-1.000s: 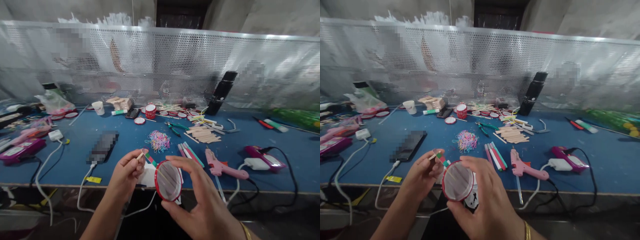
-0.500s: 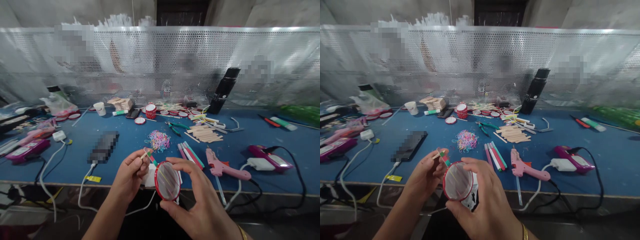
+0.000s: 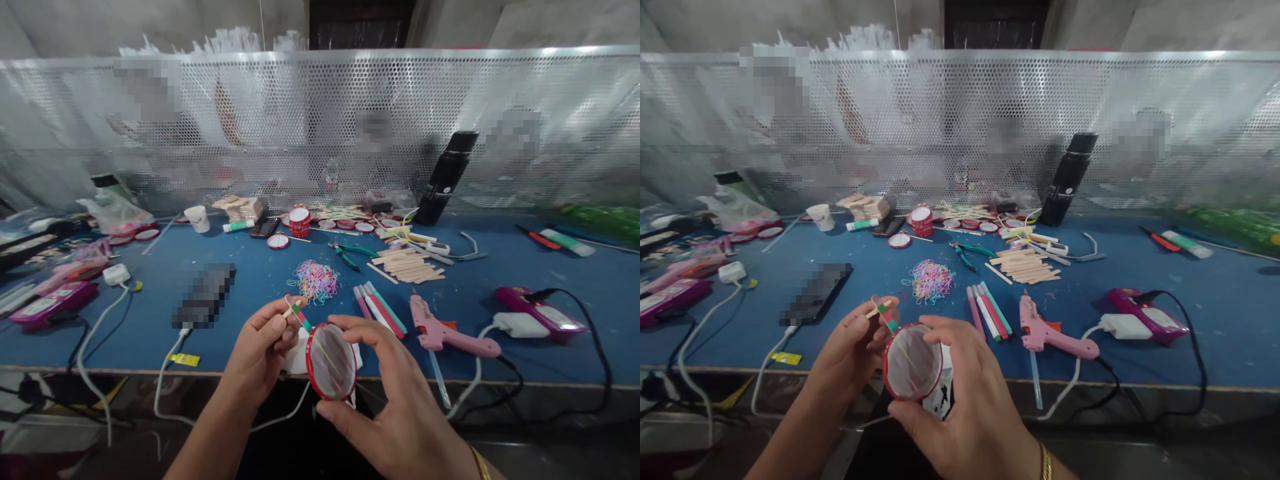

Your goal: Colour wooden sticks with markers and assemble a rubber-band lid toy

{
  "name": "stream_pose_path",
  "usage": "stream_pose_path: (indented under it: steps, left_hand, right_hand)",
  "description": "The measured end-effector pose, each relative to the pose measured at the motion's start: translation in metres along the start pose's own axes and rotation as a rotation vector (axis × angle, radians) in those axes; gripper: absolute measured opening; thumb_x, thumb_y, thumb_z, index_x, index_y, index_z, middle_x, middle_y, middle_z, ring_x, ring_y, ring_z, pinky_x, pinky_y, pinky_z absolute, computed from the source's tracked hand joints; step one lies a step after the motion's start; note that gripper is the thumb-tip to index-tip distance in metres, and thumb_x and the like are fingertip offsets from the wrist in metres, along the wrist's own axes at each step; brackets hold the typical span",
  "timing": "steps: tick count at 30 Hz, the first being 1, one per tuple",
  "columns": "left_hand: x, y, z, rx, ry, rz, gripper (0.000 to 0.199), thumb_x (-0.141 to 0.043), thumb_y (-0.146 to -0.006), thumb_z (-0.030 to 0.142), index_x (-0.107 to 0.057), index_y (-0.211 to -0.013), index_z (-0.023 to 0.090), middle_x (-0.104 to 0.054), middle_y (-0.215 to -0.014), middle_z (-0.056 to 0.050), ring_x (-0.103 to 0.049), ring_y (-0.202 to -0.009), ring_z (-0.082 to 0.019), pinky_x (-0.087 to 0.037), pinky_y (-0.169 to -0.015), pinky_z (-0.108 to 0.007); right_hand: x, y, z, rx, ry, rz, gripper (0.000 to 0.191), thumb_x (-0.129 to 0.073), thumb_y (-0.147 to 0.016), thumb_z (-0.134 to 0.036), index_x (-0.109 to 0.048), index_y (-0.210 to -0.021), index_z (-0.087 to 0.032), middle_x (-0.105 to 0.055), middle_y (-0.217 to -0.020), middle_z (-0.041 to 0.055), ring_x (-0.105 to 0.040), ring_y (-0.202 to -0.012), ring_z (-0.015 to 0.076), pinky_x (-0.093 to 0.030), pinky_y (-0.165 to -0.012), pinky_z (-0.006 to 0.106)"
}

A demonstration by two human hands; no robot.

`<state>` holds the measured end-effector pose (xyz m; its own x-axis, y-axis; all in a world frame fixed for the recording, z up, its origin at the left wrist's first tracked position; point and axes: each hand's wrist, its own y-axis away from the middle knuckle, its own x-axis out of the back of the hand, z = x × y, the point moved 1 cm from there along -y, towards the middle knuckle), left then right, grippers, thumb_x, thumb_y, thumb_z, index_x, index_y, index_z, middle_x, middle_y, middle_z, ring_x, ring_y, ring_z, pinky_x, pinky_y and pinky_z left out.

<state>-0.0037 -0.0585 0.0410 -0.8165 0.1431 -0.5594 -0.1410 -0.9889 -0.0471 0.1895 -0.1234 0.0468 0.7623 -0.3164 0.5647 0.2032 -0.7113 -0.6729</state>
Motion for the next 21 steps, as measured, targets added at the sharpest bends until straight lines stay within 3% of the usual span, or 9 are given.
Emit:
stream_pose_path:
  steps: [9, 21]
  left_hand:
    - [-0.0025, -0.0021, 0.0024, 0.024, -0.004, 0.063, 0.056, -0.105, -0.049, 0.046, -0.087, -0.092, 0.014, -0.060, -0.066, 0.001, -0.037, -0.050, -0.002, -0.028, -0.047, -0.015]
    - [0.0010, -0.0023, 0.0015, 0.036, -0.014, 0.032, 0.055, -0.103, -0.054, 0.045, -0.086, -0.096, 0.014, -0.060, -0.068, 0.001, -0.038, -0.052, -0.003, -0.027, -0.047, -0.016]
  right_hand:
    - [-0.0001, 0.0010, 0.0020, -0.017, -0.015, -0.023, 0.055, -0.078, -0.086, -0.040, -0.048, -0.128, -0.025, -0.071, -0.135, 0.0132, -0.074, -0.121, 0.0280, -0.064, -0.097, 0.046]
    - [-0.0015, 0.0012, 0.0030, -0.032, -0.012, -0.019, 0.054, -0.077, -0.087, -0.045, -0.048, -0.128, -0.025, -0.071, -0.134, 0.0145, -0.074, -0.120, 0.0299, -0.064, -0.096, 0.048]
